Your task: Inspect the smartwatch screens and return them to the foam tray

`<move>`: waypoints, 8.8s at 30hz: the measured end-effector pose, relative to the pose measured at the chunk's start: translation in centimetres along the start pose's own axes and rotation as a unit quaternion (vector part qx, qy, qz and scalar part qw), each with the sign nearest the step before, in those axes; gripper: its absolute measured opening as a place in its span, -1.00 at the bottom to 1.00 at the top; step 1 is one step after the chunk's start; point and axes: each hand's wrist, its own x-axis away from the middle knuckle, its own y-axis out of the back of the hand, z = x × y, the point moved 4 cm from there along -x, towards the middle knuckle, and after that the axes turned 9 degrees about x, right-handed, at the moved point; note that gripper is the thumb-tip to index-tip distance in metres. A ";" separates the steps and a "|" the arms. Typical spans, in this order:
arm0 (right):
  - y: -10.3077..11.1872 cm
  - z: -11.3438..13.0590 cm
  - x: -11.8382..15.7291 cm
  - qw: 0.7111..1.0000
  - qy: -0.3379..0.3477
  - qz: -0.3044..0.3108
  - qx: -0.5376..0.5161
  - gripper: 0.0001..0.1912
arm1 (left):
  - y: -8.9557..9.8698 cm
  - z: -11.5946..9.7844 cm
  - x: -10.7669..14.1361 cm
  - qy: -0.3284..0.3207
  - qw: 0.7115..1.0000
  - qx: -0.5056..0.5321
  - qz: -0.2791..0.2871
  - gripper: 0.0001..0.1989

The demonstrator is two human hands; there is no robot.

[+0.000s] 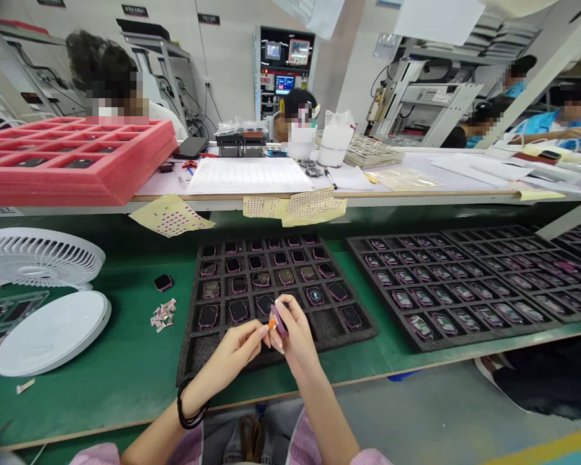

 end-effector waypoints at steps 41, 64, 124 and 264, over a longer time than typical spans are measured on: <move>12.7 1.6 0.5 0.651 0.281 -0.175 0.683 -0.61 | 18.3 2.3 6.6 0.082 0.838 -0.365 -0.397 -0.66; 2.5 -0.7 0.6 0.994 0.023 -0.053 0.091 -0.68 | 0.9 0.2 0.5 0.010 0.998 -0.053 0.024 -0.61; -1.3 -2.2 0.1 0.985 -0.069 0.030 -0.157 -0.58 | 0.7 0.9 0.1 0.030 0.995 0.088 0.017 -0.50; 1.5 -3.8 1.4 0.783 0.233 0.003 0.577 -0.86 | 18.0 2.0 7.1 0.086 0.828 -0.397 -0.387 -0.70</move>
